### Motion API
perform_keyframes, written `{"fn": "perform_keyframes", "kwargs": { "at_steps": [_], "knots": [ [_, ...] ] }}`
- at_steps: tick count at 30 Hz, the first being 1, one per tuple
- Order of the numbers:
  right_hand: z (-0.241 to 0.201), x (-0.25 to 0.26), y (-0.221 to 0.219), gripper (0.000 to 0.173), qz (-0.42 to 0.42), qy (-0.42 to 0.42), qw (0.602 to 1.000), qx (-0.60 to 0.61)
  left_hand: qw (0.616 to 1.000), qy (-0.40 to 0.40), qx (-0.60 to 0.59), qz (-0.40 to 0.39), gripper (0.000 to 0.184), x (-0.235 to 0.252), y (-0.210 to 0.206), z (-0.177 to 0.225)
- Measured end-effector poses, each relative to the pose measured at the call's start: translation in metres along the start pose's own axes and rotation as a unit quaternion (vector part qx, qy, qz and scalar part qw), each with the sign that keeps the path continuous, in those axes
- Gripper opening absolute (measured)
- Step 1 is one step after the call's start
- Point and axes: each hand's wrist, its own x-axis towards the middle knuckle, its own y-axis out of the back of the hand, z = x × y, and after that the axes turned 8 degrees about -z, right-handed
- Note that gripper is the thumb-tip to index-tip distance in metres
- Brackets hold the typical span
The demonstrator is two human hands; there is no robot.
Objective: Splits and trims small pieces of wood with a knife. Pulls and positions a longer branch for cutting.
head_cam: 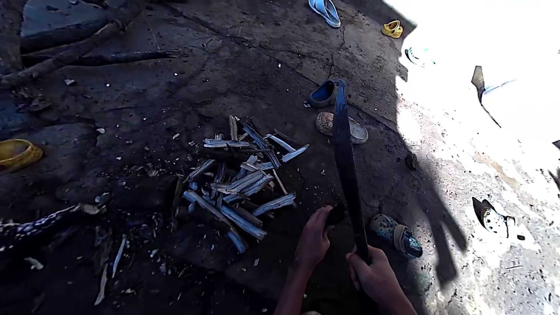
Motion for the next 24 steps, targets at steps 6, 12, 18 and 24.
{"fn": "perform_keyframes", "kwargs": {
  "at_steps": [6,12,18,24],
  "knots": [
    [0.006,0.0,0.005,0.013,0.035,0.036,0.999,0.004,1.0,-0.002,0.017,-0.003,0.043,0.004,0.0,0.0],
    [0.007,0.001,0.008,0.014,0.031,0.024,0.999,-0.017,0.999,0.002,0.028,-0.018,0.043,0.001,0.0,0.002],
    [0.009,0.002,0.009,0.013,0.041,0.036,0.998,-0.027,1.0,-0.002,0.021,-0.003,0.043,-0.002,0.0,0.002],
    [0.007,0.008,0.011,0.013,0.035,0.018,0.999,-0.026,1.0,0.006,0.018,-0.011,0.042,0.0,0.002,0.002]
  ]
}}
